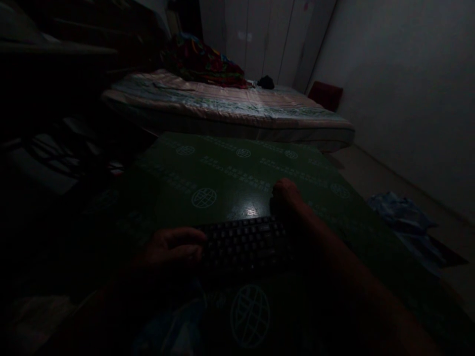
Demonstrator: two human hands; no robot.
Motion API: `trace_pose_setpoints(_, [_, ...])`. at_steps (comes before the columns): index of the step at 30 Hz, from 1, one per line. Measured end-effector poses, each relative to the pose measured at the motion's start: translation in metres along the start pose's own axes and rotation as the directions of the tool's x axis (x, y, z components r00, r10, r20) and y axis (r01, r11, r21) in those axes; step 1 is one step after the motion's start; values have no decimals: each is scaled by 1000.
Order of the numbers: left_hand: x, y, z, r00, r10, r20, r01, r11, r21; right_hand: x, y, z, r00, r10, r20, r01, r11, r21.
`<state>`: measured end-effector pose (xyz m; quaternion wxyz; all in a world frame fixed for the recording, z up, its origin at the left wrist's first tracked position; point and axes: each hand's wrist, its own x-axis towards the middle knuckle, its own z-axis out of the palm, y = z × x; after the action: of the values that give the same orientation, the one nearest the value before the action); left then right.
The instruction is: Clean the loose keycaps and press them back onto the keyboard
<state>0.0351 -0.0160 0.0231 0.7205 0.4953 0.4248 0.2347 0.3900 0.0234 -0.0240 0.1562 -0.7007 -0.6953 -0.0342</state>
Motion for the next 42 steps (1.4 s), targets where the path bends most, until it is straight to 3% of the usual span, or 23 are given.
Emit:
trace_pose_setpoints(5, [3,0,-4,998,-6,62,7,1000,-16,-31,-1,-15,999,-34,16,32,993,115])
trace_pose_setpoints(12, [6,1,-5,998,8,63,-9,1000,21,-96,-13,-32,998,46,-38,-31,947,320])
trace_pose_setpoints(16, [5,0,-4,999,12,50,-14,999,30,-113,-23,-34,995,71,-74,-40,933,357])
trace_pose_setpoints(23, [5,-1,-2,999,3,50,-3,1000,-3,-110,-28,-32,994,86,-70,-58,941,332])
trace_pose_setpoints(32, [5,-3,-4,998,2,66,-3,1000,16,-96,-25,-27,1000,12,-23,-2,924,382])
trace_pose_setpoints(37, [4,-1,-3,997,3,74,-5,1000,30,-89,-24,-28,997,17,81,-50,902,429])
trace_pose_setpoints(42, [3,2,0,997,-21,70,17,998,54,-84,-23,-35,968,76,239,-180,873,453])
